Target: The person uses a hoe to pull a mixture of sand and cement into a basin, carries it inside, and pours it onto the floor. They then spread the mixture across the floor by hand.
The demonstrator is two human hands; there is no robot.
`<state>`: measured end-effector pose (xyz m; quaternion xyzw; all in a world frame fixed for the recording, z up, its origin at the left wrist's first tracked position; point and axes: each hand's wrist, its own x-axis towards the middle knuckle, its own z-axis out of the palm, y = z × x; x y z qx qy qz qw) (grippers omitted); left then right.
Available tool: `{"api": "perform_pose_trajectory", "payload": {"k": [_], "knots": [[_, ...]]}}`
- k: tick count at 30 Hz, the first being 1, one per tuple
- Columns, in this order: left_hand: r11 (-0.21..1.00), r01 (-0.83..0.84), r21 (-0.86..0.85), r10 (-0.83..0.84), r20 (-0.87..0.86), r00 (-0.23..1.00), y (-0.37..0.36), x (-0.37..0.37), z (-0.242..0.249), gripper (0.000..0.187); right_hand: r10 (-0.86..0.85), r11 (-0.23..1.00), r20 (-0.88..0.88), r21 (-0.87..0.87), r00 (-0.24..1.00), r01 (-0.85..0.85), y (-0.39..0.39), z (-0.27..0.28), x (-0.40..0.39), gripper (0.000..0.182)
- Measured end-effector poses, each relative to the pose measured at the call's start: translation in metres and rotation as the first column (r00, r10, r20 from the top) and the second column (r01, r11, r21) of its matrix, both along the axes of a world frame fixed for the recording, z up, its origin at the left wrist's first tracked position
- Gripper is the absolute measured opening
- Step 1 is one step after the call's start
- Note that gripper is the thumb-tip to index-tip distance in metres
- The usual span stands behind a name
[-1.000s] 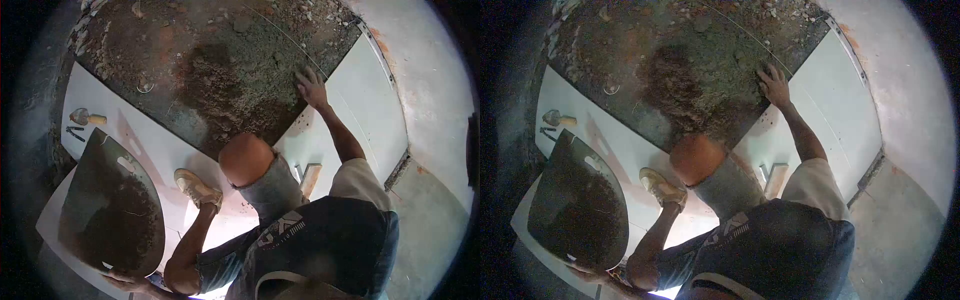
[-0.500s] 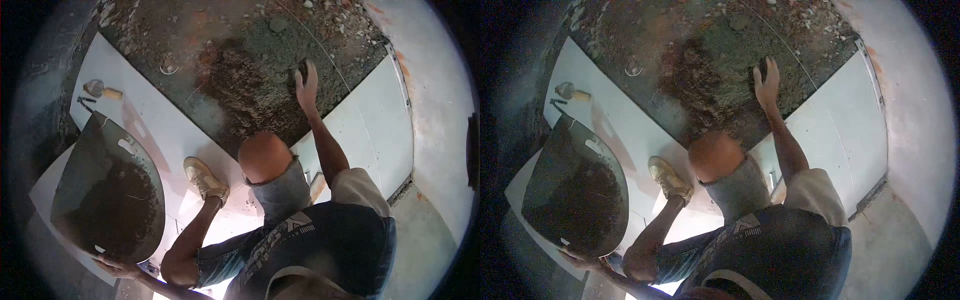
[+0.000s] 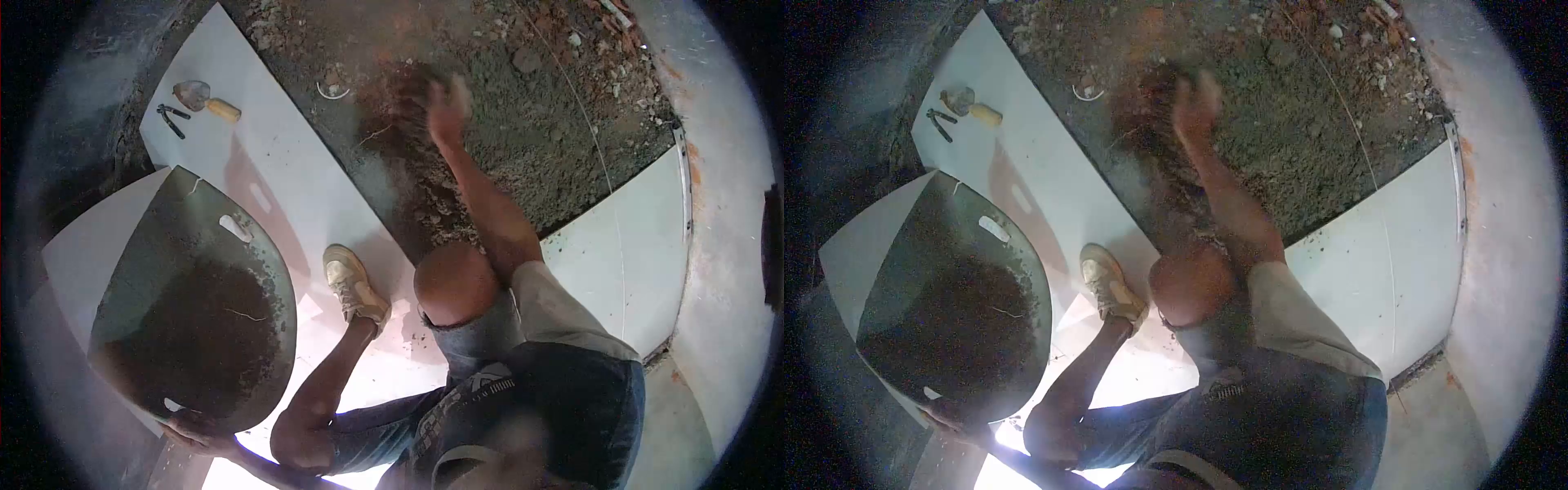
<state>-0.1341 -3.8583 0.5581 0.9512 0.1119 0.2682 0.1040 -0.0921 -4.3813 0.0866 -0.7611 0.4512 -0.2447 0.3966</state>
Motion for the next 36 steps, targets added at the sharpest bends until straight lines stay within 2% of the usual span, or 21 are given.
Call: {"api": "perform_pose_trajectory", "payload": {"k": [2, 3, 5, 6, 8, 10, 13, 16, 18, 21, 23, 24, 25, 26, 28, 29, 31, 33, 35, 36], "knots": [[0.997, -0.027, -0.073, 0.027, 0.002, 1.0, -0.002, -0.004, 0.0, 0.051, 0.294, 0.942, 0.055, 0.152, 0.954, -0.299, 0.021, 0.017, 0.029, 0.057], [0.993, -0.039, -0.114, 0.04, 0.004, 0.999, -0.001, -0.004, -0.001, 0.053, 0.375, 0.894, 0.09, 0.226, 0.923, -0.386, 0.028, 0.043, 0.037, 0.053], [0.998, 0.007, 0.056, -0.007, -0.001, 1.0, 0.008, -0.001, 0.007, 0.055, 0.372, 0.926, -0.045, 0.091, 0.927, -0.367, 0.013, 0.056, 0.014, 0.052], [0.997, 0.028, 0.07, -0.027, -0.004, 1.0, 0.013, -0.005, 0.006, 0.057, 0.371, 0.928, -0.105, -0.002, 0.923, -0.373, 0.004, 0.063, -0.001, 0.051], [0.996, 0.077, 0.045, -0.076, -0.023, 0.997, 0.002, -0.005, 0.006, 0.061, 0.181, 0.905, -0.303, -0.321, 0.936, -0.279, -0.019, 0.029, -0.065, 0.051], [0.997, 0.083, 0.002, -0.083, -0.041, 0.996, -0.003, -0.001, 0.006, 0.062, -0.018, 0.903, -0.495, -0.382, 0.869, -0.199, -0.033, 0.048, -0.125, 0.051], [0.998, 0.061, 0.015, -0.059, -0.08, 0.995, 0.007, 0.008, 0.008, 0.062, 0.007, 0.894, -0.618, -0.348, 0.786, -0.281, -0.005, 0.032, -0.162, 0.051], [0.993, 0.089, 0.083, -0.079, -0.108, 0.991, 0.006, 0.011, 0.011, 0.062, -0.023, 0.963, -0.451, -0.251, 0.892, -0.102, 0.04, 0.023, -0.142, 0.053], [0.988, 0.103, 0.112, -0.09, -0.116, 0.989, -0.001, 0.01, 0.014, 0.062, 0.088, 0.944, -0.225, -0.291, 0.97, -0.153, 0.054, 0.02, -0.123, 0.052], [0.989, 0.092, 0.113, -0.077, -0.125, 0.989, -0.019, 0.013, 0.014, 0.064, 0.402, 0.916, -0.109, 0.029, 0.909, -0.401, 0.076, 0.027, -0.083, 0.058], [0.998, -0.049, 0.036, 0.055, -0.216, 0.975, 0.005, 0.006, 0.017, 0.064, 0.429, 0.899, -0.108, -0.044, 0.897, -0.435, 0.064, 0.049, -0.056, 0.056], [0.993, 0.027, 0.117, -0.002, -0.204, 0.979, 0.014, 0.001, 0.02, 0.065, 0.45, 0.885, -0.111, -0.08, 0.886, -0.459, 0.057, 0.06, -0.04, 0.056], [0.975, 0.098, 0.201, -0.059, -0.192, 0.98, 0.023, -0.005, 0.022, 0.066, 0.405, 0.903, -0.086, -0.119, 0.91, -0.414, 0.039, 0.064, -0.034, 0.056], [0.868, 0.303, 0.392, -0.258, -0.166, 0.952, 0.026, -0.007, 0.022, 0.066, 0.359, 0.917, -0.068, -0.161, 0.931, -0.365, 0.014, 0.064, -0.041, 0.057], [0.904, 0.293, 0.311, -0.288, -0.063, 0.956, 0.006, -0.003, 0.013, 0.067, 0.198, 0.868, -0.271, -0.398, 0.942, -0.297, -0.031, 0.052, -0.072, 0.057], [0.996, 0.087, 0.021, -0.087, -0.009, 0.996, -0.026, 0.002, 0.015, 0.067, 0.195, 0.892, -0.299, -0.341, 0.934, -0.296, -0.034, 0.044, -0.084, 0.058], [0.959, -0.079, -0.271, 0.079, -0.012, 0.997, -0.036, -0.002, 0.013, 0.066, 0.174, 0.94, -0.352, -0.22, 0.92, -0.262, -0.028, 0.028, -0.125, 0.059], [0.962, 0.009, -0.275, -0.013, -0.011, 1.0, -0.006, -0.015, 0.014, 0.064, 0.451, 0.78, -0.382, -0.27, 0.807, -0.564, 0.03, 0.012, -0.164, 0.06], [0.95, 0.085, -0.299, -0.098, -0.029, 0.995, 0.017, -0.02, 0.016, 0.064, 0.501, 0.752, -0.524, -0.129, 0.688, -0.646, 0.085, 0.024, -0.195, 0.059], [0.97, 0.089, -0.226, -0.1, -0.035, 0.994, 0.002, -0.016, 0.016, 0.065, 0.64, 0.734, -0.318, -0.013, 0.699, -0.678, 0.098, 0.014, -0.213, 0.054]]}}
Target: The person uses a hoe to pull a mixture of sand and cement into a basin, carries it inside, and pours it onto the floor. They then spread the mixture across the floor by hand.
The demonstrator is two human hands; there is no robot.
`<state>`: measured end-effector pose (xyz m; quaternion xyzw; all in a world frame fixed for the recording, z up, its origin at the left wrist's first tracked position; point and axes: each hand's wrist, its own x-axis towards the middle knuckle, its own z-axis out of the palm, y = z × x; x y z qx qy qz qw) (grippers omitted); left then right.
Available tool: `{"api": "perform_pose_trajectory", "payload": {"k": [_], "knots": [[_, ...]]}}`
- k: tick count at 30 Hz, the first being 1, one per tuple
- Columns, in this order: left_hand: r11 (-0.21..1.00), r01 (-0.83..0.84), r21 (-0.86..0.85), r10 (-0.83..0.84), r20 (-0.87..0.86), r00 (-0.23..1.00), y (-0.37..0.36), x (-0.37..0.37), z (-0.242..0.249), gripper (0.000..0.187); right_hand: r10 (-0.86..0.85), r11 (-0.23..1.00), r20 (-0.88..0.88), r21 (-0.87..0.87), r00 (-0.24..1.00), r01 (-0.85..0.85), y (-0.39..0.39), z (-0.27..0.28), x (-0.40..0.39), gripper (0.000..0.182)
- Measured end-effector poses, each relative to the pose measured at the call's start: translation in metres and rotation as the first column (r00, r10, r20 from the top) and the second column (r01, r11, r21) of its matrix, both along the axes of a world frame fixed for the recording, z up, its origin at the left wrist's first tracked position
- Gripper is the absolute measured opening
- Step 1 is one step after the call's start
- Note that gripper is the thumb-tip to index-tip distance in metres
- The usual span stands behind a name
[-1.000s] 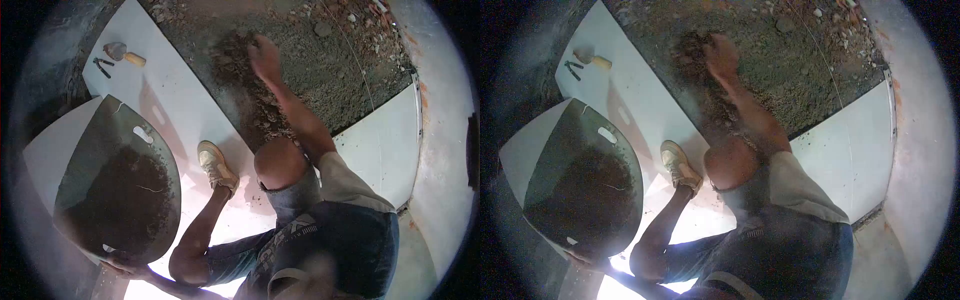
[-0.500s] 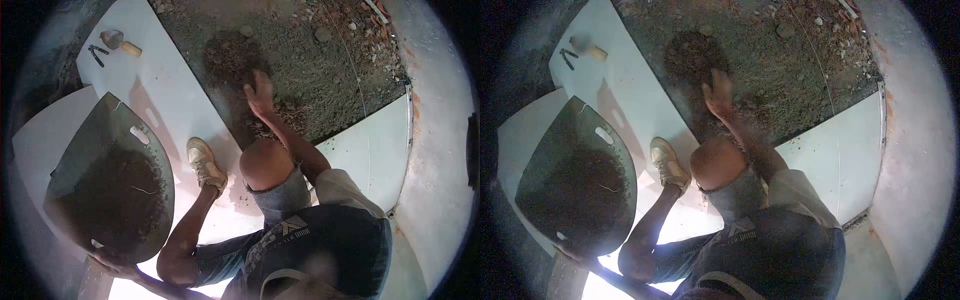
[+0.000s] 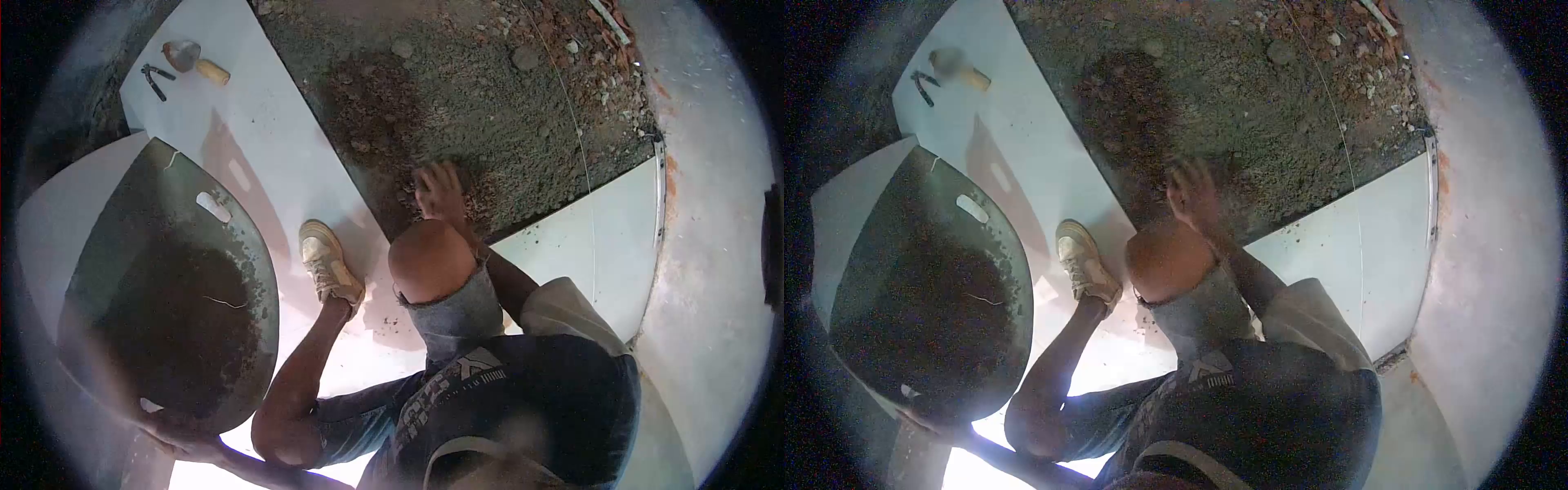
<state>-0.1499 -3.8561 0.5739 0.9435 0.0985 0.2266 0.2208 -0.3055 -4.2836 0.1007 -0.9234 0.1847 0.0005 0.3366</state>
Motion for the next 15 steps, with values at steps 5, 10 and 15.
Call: {"api": "perform_pose_trajectory", "payload": {"k": [5, 10, 15], "knots": [[0.989, -0.072, 0.133, 0.069, 0.022, 0.997, 0.032, 0.006, -0.015, 0.062, -0.189, 0.949, 0.233, 0.292, 0.954, 0.117, -0.058, 0.044, 0.015, 0.048], [0.971, -0.084, 0.224, 0.092, -0.025, 0.995, 0.007, 0.014, -0.025, 0.062, -0.248, 0.861, 0.406, -0.324, 0.879, 0.393, -0.268, 0.038, 0.123, 0.068], [0.95, -0.146, 0.277, 0.17, -0.066, 0.983, 0.05, 0.002, -0.031, 0.062, -0.22, 0.975, -0.338, -0.056, 0.915, 0.214, -0.369, 0.015, 0.168, 0.091]]}}
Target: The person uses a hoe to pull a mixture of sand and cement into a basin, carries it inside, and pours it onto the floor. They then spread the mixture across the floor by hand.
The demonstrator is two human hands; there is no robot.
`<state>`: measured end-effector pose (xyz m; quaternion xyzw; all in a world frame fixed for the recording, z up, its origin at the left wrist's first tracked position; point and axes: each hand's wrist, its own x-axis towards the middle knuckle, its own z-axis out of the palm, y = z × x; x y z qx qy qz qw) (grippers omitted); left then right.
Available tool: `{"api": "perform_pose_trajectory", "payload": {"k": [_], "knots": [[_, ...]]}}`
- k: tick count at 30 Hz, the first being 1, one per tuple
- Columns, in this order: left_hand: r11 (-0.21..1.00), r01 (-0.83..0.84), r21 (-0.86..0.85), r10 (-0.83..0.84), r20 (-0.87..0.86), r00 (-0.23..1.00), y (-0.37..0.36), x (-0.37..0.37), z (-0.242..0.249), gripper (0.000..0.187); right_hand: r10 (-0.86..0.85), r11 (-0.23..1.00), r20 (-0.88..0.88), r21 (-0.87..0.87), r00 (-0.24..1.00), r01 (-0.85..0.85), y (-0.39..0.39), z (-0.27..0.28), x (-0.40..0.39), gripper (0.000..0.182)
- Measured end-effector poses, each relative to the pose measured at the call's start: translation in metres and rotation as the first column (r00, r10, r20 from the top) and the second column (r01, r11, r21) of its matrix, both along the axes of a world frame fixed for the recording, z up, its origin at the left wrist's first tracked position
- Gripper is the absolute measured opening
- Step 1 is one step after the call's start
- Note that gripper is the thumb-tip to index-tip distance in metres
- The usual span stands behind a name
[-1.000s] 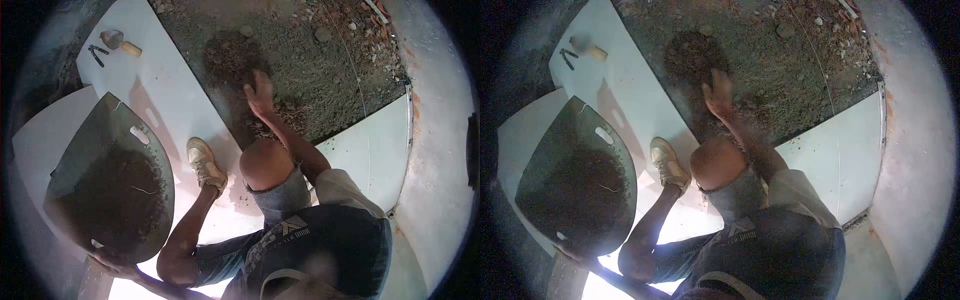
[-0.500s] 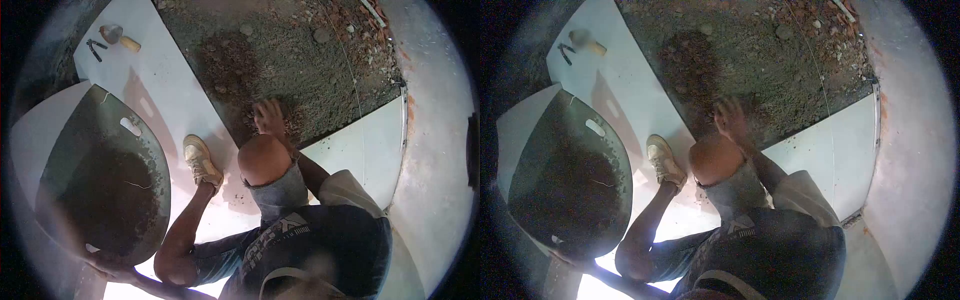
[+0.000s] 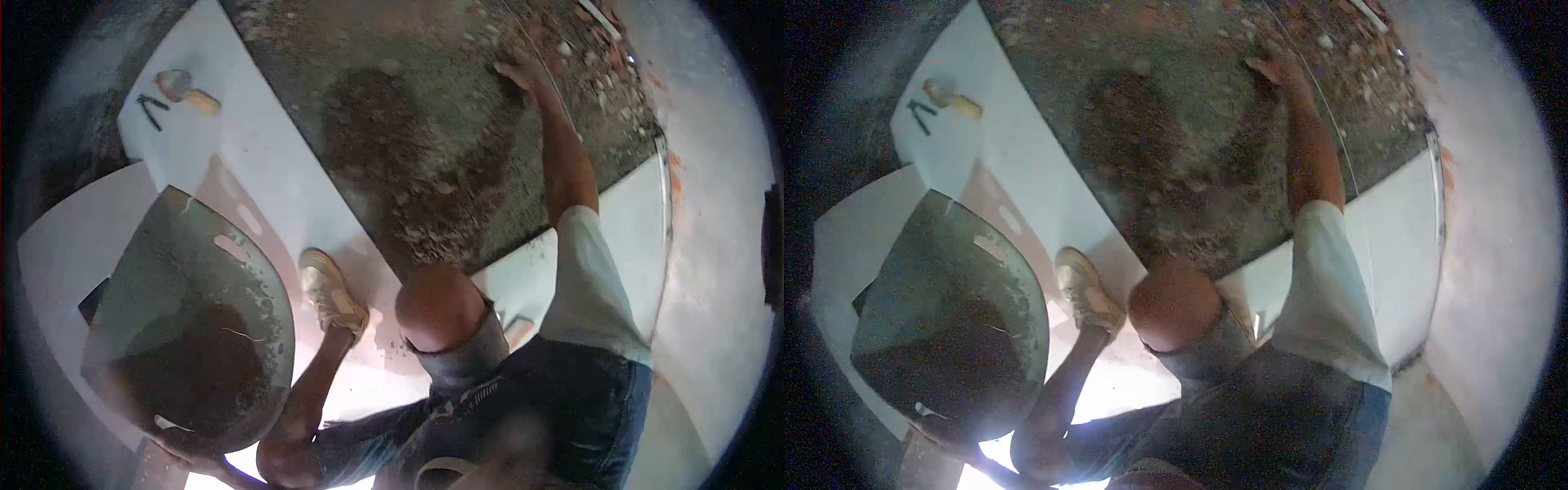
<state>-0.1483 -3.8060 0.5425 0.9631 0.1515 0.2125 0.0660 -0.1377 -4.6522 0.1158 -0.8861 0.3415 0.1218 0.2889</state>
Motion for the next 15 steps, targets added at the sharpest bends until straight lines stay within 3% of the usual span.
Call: {"api": "perform_pose_trajectory", "payload": {"k": [2, 4, 5, 6, 7, 8, 9, 12, 15], "knots": [[0.998, -0.015, 0.057, 0.018, -0.045, 0.999, 0.022, -0.012, 0.004, 0.062, 0.058, 0.996, -0.106, -0.067, 0.993, -0.066, 0.01, 0.008, 0.008, 0.095], [0.995, -0.001, 0.101, 0.009, -0.079, 0.997, 0.039, -0.023, 0.003, 0.063, -0.063, 0.991, -0.111, -0.126, 0.992, 0.049, 0.013, 0.003, 0.003, 0.094], [0.995, -0.096, -0.035, 0.095, -0.032, 0.995, 0.022, -0.018, 0.004, 0.063, -0.175, 0.975, -0.207, -0.174, 0.963, 0.14, -0.006, -0.036, -0.004, 0.094], [0.968, -0.181, -0.173, 0.186, 0.017, 0.982, 0.006, -0.012, 0.006, 0.063, -0.169, 0.98, -0.13, -0.123, 0.977, 0.153, -0.025, -0.068, -0.006, 0.089], [0.99, -0.129, -0.05, 0.13, 0.028, 0.991, 0.012, -0.013, 0.006, 0.063, -0.167, 0.984, -0.061, -0.071, 0.984, 0.163, -0.046, -0.098, -0.006, 0.084], [0.995, -0.073, 0.074, 0.071, 0.023, 0.997, 0.011, -0.015, 0.007, 0.064, -0.081, 0.984, -0.01, -0.159, 0.997, 0.078, -0.044, -0.101, -0.005, 0.069], [0.997, -0.08, -0.009, 0.081, 0.065, 0.995, 0.01, -0.021, 0.009, 0.064, 0.007, 0.966, 0.031, -0.26, 1.0, 0.001, -0.041, -0.103, -0.003, 0.056], [0.972, -0.121, -0.204, 0.153, 0.149, 0.977, -0.016, -0.006, 0.012, 0.067, 0.005, 0.952, -0.116, -0.303, 0.993, -0.04, -0.016, -0.102, 0.004, 0.054], [0.964, -0.15, -0.219, 0.187, 0.158, 0.97, -0.016, -0.008, 0.015, 0.066, -0.035, 0.976, -0.174, -0.219, 0.984, -0.004, 0.014, -0.075, 0.025, 0.057]]}}
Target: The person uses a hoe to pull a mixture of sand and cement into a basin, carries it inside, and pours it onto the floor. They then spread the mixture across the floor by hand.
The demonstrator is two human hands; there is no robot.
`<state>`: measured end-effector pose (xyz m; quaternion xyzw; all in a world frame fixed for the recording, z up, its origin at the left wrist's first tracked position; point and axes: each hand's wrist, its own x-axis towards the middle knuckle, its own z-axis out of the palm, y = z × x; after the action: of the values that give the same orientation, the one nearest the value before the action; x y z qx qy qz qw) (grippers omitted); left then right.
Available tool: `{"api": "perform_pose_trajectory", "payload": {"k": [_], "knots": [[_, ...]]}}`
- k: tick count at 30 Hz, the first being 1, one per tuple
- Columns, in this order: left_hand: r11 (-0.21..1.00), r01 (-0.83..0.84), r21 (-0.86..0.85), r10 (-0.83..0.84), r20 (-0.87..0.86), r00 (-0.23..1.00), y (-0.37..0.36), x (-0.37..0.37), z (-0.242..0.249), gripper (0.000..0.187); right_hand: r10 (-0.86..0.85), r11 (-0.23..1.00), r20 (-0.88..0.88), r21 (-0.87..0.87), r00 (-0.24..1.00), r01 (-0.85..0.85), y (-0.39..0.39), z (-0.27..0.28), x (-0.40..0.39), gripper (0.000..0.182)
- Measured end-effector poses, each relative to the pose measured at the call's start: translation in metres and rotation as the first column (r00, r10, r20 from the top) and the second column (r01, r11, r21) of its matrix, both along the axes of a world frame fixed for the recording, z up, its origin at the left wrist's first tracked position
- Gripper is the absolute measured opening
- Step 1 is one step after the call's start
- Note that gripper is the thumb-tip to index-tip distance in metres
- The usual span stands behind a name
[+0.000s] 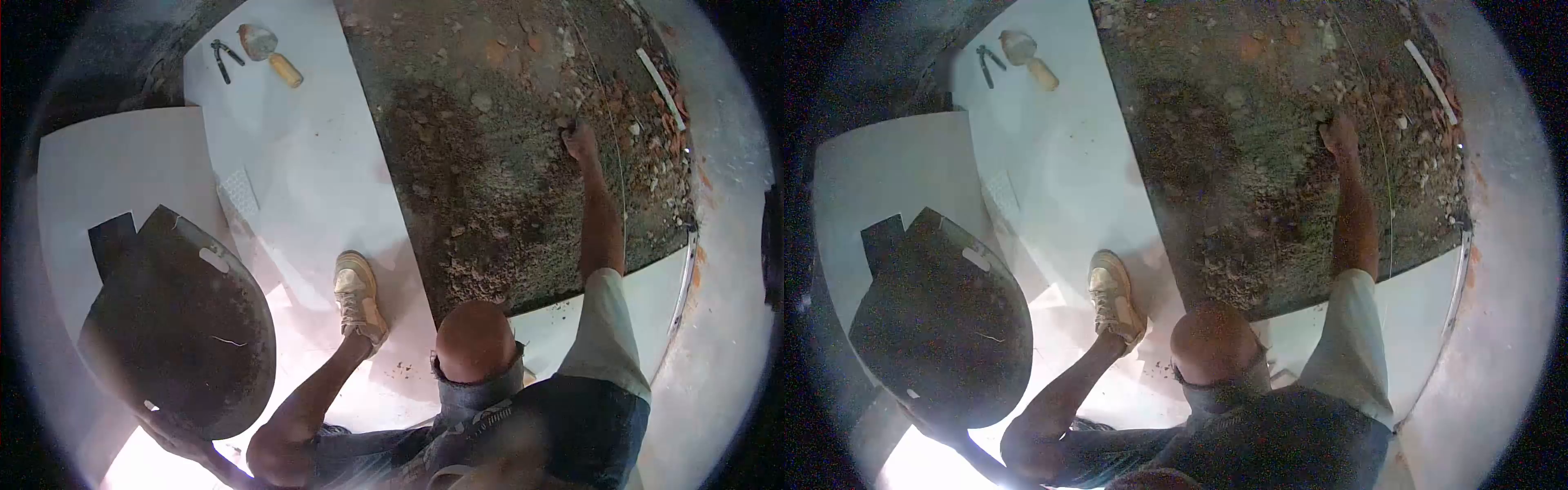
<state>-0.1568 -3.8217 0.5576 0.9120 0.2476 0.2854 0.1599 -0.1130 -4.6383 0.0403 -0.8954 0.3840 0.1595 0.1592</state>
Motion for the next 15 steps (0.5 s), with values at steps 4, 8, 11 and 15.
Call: {"api": "perform_pose_trajectory", "payload": {"k": [4, 8, 11, 15], "knots": [[1.0, -0.003, 0.005, 0.003, 0.002, 1.0, 0.005, -0.007, 0.001, 0.066, -0.016, 0.999, -0.004, 0.045, 1.0, 0.016, 0.031, 0.032, 0.034, 0.062], [1.0, 0.01, 0.005, -0.01, 0.002, 1.0, 0.003, -0.009, 0.002, 0.066, -0.097, 0.968, 0.109, 0.242, 0.989, 0.069, 0.047, 0.068, 0.073, 0.066], [1.0, 0.014, 0.006, -0.014, 0.002, 1.0, 0.002, -0.013, 0.004, 0.066, -0.195, 0.846, 0.245, 0.533, 0.95, 0.036, 0.011, 0.043, 0.079, 0.069], [1.0, 0.026, 0.008, -0.026, -0.012, 1.0, -0.002, -0.013, 0.007, 0.066, -0.039, 0.852, 0.383, 0.495, 0.923, -0.169, 0.003, 0.053, 0.044, 0.071]]}}
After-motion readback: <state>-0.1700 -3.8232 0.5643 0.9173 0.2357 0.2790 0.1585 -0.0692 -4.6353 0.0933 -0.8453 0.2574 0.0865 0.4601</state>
